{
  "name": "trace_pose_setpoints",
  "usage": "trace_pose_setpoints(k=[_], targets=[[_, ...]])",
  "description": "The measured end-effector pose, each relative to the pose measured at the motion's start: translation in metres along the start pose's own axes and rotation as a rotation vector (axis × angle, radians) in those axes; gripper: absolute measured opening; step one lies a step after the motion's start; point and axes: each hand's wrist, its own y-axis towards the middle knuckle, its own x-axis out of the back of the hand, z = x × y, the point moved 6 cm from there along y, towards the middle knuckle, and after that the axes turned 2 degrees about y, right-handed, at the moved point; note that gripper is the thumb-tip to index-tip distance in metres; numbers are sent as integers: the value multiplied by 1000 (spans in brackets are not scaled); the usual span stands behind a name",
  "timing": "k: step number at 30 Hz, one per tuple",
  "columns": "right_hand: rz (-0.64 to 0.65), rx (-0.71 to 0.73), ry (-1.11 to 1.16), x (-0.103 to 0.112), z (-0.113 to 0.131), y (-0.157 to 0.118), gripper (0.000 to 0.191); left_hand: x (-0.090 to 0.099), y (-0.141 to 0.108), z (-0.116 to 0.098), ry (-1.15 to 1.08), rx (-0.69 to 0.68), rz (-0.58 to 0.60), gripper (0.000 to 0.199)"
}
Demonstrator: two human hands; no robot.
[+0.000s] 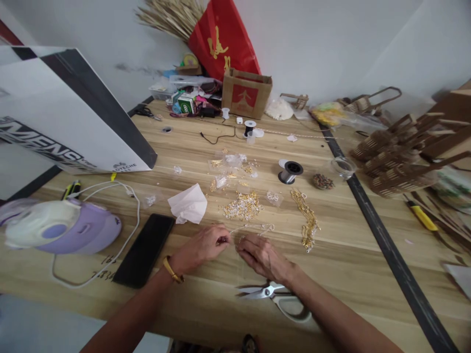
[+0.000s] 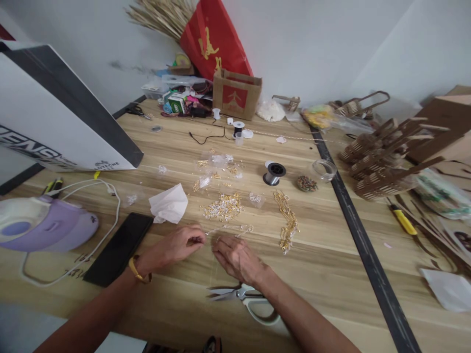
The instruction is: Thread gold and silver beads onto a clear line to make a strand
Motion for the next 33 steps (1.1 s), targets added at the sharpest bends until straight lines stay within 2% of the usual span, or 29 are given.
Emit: trace_pose_setpoints(k=[11, 16, 20, 25, 33], targets=[[-10, 3, -5, -1, 1, 0, 12, -18, -2, -13, 173, -68, 10, 14], [-12, -2, 3, -1, 1, 0, 11, -24, -4, -12, 175, -107, -27, 18], [-26, -20, 53, 2, 2, 0, 9, -23, -6, -11, 163, -154, -40, 18], [-44, -63, 92, 4, 1, 1, 5, -19, -6, -12, 172, -138, -36, 17], [-74, -63, 109, 6, 1, 2, 7, -27, -5, -12, 187, -178, -16, 14]])
